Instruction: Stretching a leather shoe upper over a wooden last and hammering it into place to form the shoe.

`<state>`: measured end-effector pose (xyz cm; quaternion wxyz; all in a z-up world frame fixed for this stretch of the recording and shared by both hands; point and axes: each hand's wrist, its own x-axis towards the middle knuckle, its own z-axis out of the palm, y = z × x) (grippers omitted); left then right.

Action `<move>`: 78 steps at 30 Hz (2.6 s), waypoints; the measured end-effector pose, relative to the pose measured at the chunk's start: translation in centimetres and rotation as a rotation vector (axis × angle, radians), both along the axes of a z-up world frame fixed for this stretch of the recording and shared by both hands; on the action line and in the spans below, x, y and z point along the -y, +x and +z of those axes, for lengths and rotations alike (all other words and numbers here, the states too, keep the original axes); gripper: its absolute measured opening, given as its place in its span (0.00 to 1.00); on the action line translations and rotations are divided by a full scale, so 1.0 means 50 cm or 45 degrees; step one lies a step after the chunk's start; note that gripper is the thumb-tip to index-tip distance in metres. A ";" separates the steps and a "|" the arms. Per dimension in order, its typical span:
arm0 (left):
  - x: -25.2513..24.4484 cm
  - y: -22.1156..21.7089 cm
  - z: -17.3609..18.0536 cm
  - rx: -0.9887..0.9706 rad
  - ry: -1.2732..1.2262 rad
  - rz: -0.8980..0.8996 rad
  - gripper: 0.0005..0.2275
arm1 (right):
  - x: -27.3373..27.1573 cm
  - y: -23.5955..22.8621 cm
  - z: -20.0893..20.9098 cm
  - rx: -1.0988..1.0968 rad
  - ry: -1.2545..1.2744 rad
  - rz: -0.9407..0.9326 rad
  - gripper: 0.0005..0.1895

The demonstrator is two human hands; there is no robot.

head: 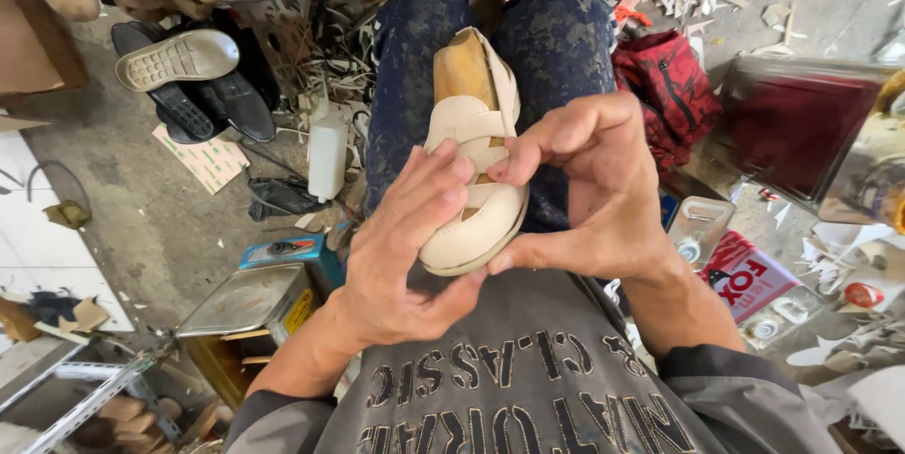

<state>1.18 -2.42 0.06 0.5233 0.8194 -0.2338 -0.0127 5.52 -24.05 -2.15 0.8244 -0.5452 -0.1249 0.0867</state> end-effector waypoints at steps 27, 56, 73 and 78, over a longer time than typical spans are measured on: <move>0.077 0.059 -0.015 0.141 -0.186 -0.016 0.22 | 0.048 -0.038 -0.050 0.327 -0.170 -0.302 0.44; -0.100 -0.014 -0.026 0.080 -0.006 0.300 0.20 | -0.036 0.027 -0.082 0.595 -0.637 -0.038 0.40; -0.097 -0.022 -0.031 0.024 -0.033 0.252 0.22 | -0.099 0.013 -0.039 0.777 -0.823 0.022 0.17; -0.090 -0.020 -0.026 0.034 -0.038 0.291 0.21 | -0.096 0.031 -0.032 0.811 -0.744 0.129 0.17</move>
